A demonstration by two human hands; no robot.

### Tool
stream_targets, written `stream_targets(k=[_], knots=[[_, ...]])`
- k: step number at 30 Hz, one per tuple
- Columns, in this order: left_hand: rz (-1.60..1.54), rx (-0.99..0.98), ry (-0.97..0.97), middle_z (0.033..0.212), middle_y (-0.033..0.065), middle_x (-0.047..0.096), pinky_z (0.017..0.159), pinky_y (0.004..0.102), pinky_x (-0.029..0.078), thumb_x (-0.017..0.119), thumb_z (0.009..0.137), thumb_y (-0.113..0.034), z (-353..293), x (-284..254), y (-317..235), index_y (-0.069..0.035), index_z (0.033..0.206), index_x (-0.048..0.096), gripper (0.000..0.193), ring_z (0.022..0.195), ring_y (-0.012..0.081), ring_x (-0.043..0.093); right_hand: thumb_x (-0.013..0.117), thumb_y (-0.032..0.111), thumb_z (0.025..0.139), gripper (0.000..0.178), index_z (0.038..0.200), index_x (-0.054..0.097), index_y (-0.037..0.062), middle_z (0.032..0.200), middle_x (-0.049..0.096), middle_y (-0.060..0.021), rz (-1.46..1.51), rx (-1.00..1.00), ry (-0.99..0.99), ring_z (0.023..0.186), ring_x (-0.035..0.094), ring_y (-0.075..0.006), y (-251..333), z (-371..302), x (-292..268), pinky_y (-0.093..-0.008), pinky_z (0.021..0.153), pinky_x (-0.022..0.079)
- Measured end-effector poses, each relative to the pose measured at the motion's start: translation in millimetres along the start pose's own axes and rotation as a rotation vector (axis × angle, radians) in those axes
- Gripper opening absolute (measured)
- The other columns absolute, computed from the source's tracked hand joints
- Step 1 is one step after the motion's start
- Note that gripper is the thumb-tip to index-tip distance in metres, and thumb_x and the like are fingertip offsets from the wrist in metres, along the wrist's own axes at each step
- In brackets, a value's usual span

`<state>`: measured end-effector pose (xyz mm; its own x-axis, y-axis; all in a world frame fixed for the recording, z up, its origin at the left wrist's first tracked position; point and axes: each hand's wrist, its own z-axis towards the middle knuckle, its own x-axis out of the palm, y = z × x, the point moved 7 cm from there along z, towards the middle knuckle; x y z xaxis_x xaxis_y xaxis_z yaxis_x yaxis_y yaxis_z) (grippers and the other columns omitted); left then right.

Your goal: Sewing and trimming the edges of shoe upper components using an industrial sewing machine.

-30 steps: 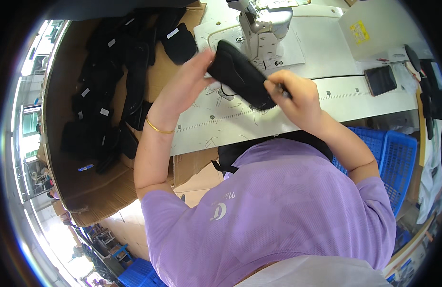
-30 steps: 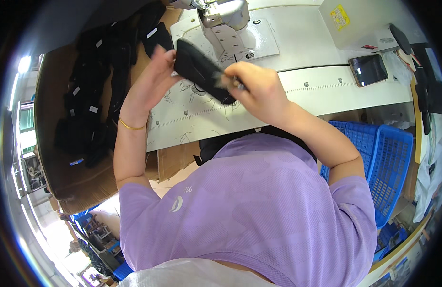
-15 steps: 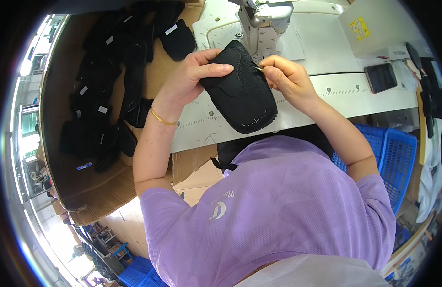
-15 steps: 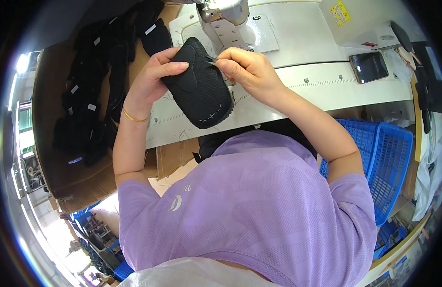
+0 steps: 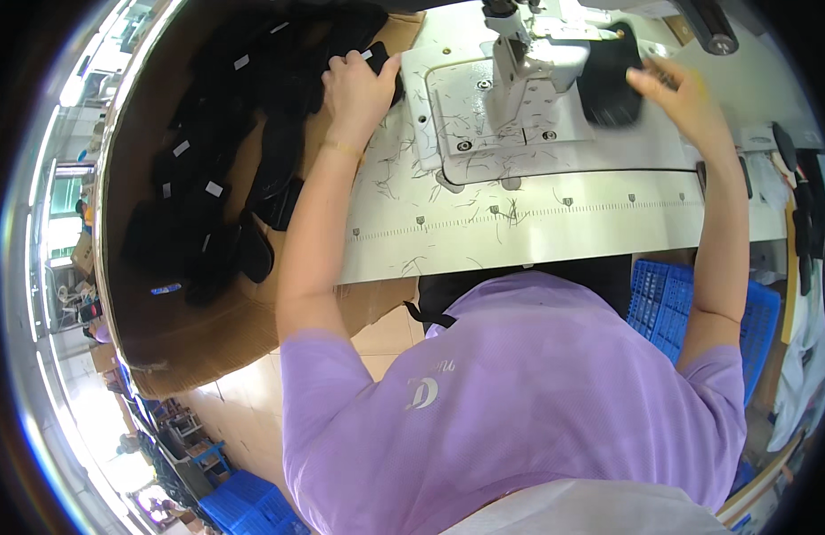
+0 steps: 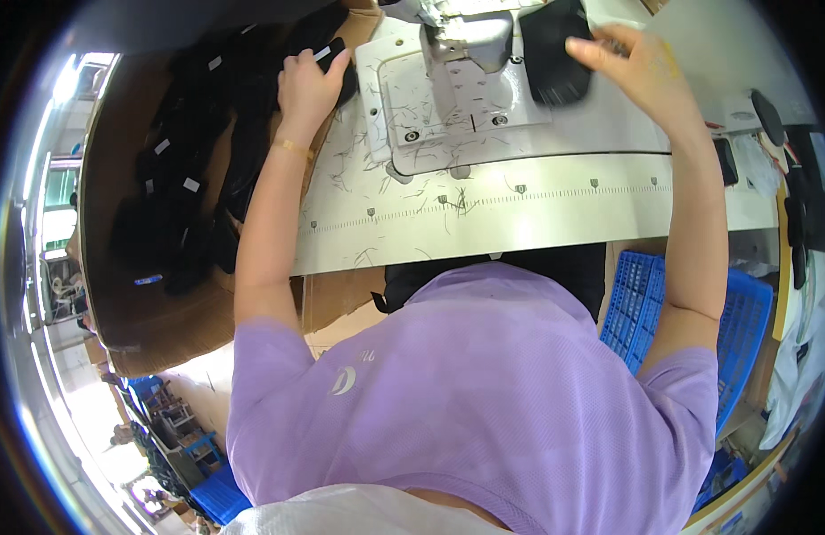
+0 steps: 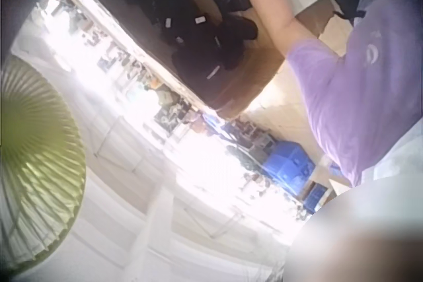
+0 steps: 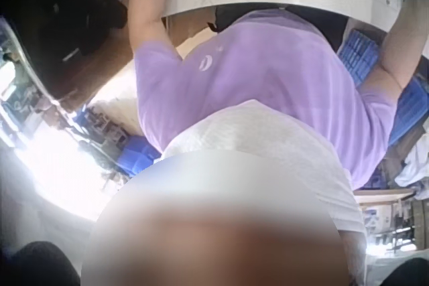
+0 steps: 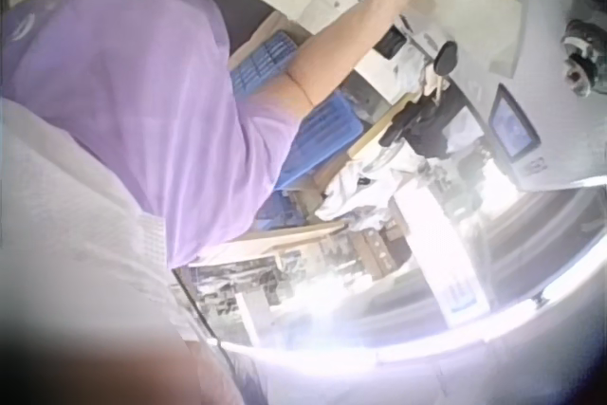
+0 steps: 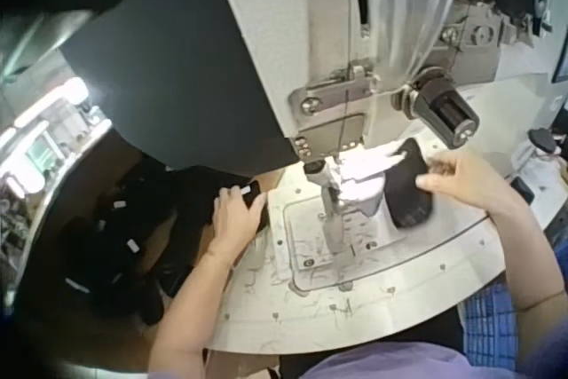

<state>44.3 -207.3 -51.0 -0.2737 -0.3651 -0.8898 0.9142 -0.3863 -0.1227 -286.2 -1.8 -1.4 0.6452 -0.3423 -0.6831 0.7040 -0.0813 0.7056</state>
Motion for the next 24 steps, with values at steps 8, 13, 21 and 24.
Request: stream_targets(k=[8,13,21,24], knots=[[0.034,-0.223,0.452,0.133,0.0283,0.048,0.100,0.0438,0.044,0.077,0.063,-0.039,22,52,37,0.005,0.133,0.047,0.088,0.123,0.0416,0.048,0.065,0.037,0.090,0.035,0.083,0.066,0.0034,0.063,0.057,0.0026,0.177,0.039,-0.073,0.062,0.047,-0.0033,17,-6,34,-0.0215,0.057,0.034],[-1.259,-0.606,0.253,0.111,0.0151,0.057,0.083,0.0332,0.050,0.063,0.060,0.010,-5,39,68,0.007,0.131,0.044,0.074,0.101,0.0259,0.057,0.065,0.027,0.092,0.037,0.067,0.051,0.0032,0.062,0.056,0.0018,0.403,-0.025,-0.030,0.062,0.047,-0.0028,33,-40,69,-0.0200,0.054,0.034],[-2.477,0.226,0.834,0.081,0.0055,0.051,0.098,0.0390,0.041,0.054,0.094,-0.026,-66,-35,-52,-0.010,0.084,0.052,0.019,0.102,0.0273,0.054,0.049,0.032,0.101,0.033,0.107,0.062,0.0021,0.083,0.065,-0.0023,0.873,-0.025,0.281,0.064,0.057,-0.0099,61,-62,152,-0.0245,0.059,0.045],[-2.193,0.379,0.930,0.087,0.0113,0.060,0.098,0.0390,0.043,0.043,0.100,-0.032,-88,-52,-97,-0.007,0.089,0.054,0.030,0.108,0.0288,0.057,0.051,0.032,0.101,0.031,0.109,0.060,0.0028,0.074,0.056,0.0023,1.051,0.237,0.628,0.054,0.048,-0.0032,69,-76,172,-0.0190,0.047,0.036]])
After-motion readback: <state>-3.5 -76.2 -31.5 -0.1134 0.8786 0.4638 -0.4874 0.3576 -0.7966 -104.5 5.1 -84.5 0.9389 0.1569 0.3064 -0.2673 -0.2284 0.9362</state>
